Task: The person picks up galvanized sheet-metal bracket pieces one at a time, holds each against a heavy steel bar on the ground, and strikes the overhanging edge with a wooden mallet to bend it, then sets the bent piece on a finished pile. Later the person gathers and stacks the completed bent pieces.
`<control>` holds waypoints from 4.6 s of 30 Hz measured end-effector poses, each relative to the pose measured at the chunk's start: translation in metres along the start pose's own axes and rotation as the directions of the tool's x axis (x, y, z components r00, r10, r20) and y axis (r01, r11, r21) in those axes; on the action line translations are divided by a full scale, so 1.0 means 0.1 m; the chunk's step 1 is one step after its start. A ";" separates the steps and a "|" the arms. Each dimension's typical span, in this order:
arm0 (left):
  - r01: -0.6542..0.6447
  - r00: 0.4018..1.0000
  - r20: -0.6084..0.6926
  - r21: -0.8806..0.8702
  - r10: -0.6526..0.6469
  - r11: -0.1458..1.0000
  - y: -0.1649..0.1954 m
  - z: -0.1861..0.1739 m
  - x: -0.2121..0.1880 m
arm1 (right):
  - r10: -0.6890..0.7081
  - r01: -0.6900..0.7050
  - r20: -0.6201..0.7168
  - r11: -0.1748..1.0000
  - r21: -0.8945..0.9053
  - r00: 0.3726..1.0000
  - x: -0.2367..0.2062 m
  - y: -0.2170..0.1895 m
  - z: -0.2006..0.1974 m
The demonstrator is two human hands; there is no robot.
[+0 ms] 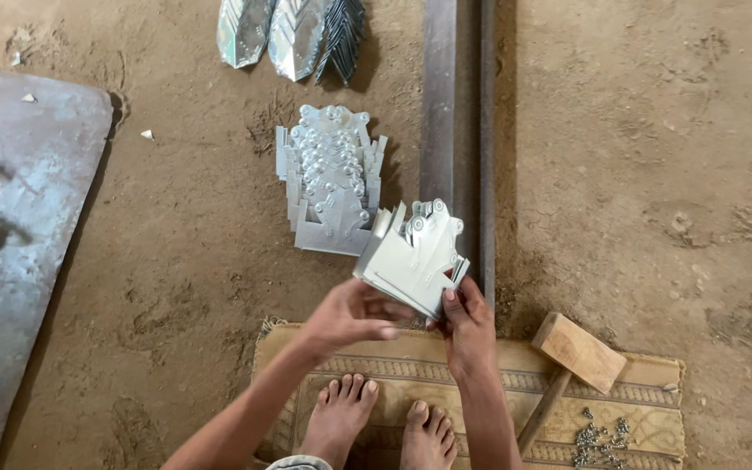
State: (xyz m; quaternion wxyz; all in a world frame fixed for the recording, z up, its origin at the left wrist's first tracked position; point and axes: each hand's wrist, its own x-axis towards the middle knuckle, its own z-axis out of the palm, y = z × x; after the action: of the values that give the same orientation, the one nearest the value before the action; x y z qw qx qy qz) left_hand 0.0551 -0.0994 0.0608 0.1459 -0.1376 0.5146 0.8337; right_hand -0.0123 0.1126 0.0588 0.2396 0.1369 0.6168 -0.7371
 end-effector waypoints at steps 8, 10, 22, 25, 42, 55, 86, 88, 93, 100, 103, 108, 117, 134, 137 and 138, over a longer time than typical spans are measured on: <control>-0.170 0.977 -0.152 -0.127 0.150 0.977 -0.53 0.47 0.34 | -0.185 0.183 0.017 0.945 -0.271 0.983 -0.02 -0.03 -0.38; -0.158 0.982 -0.124 -0.136 0.141 0.978 -0.55 0.49 0.38 | -0.200 0.195 0.009 0.943 -0.270 0.980 -0.02 -0.04 -0.47; 0.142 0.884 -0.391 -0.303 -0.258 0.942 -0.34 0.34 0.62 | -0.107 0.133 0.085 0.619 -0.774 0.991 0.10 -0.01 -0.98; -0.139 0.832 -0.547 -0.371 -0.095 0.918 -0.29 0.00 0.98 | -0.292 -0.065 -0.250 0.522 -0.851 0.923 -0.32 0.33 -1.47; -0.129 0.977 -0.211 -0.444 0.036 0.887 -0.58 0.12 1.52 | -0.128 -0.182 -0.741 0.929 -0.323 0.659 -1.24 1.40 -2.23; -0.116 0.975 -0.221 -0.552 -0.011 0.826 -0.59 0.27 1.46 | 0.208 -0.166 -0.171 0.959 0.228 0.963 -0.76 0.77 -1.38; -0.162 0.961 -0.277 -0.502 0.020 0.849 -0.59 0.28 1.44 | -0.718 0.646 -0.285 0.696 -0.313 0.635 -0.83 0.22 -1.19; -0.176 0.954 -0.300 -0.523 0.013 0.834 -0.62 0.26 1.45 | -0.865 0.815 -0.268 0.494 -0.302 0.425 -0.73 0.35 -1.16; -0.231 0.915 -0.405 -0.529 -0.004 0.817 -0.65 0.34 1.52 | -0.047 -0.205 -0.304 0.641 -0.740 0.951 -0.41 0.71 -1.32; -0.107 0.990 -0.047 0.368 0.134 0.924 0.13 0.16 1.35 | -0.093 -0.099 -0.437 0.913 -0.397 0.894 -1.09 0.99 -1.49; -0.076 0.977 0.176 0.809 -0.117 0.583 0.56 -0.10 1.62 | -0.073 -0.222 -0.451 0.794 -0.566 0.890 -1.24 0.98 -1.48; -0.115 0.947 0.229 0.895 -0.224 0.431 0.65 -0.30 2.23 | 0.003 -0.275 -0.469 0.813 -0.513 0.883 -1.07 0.89 -1.39; -0.234 0.914 0.309 0.931 -0.264 0.279 0.56 -0.41 2.61 | -0.523 0.458 -0.297 0.849 -0.263 0.799 -1.18 -0.01 -1.53; -0.258 0.901 0.386 0.842 -0.196 0.473 0.69 -0.28 2.48 | -0.184 -0.063 -0.269 0.707 -0.705 0.945 -0.41 0.47 -1.11; -0.360 0.898 0.414 0.885 -0.149 0.296 0.72 -0.21 2.47 | -0.020 -0.240 -0.349 0.689 -0.684 0.937 -0.34 0.74 -1.40; -0.396 0.892 0.444 0.859 -0.087 0.324 0.71 -0.19 2.43 | 0.015 -0.247 -0.384 0.789 -0.563 0.923 -0.36 0.86 -1.50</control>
State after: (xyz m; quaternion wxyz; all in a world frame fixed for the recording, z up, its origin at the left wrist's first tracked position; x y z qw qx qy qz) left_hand -0.1944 -0.1228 0.0186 0.2199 0.2018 0.8648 0.4039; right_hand 0.0490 0.2544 -0.0261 0.2048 0.2295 0.8404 -0.4463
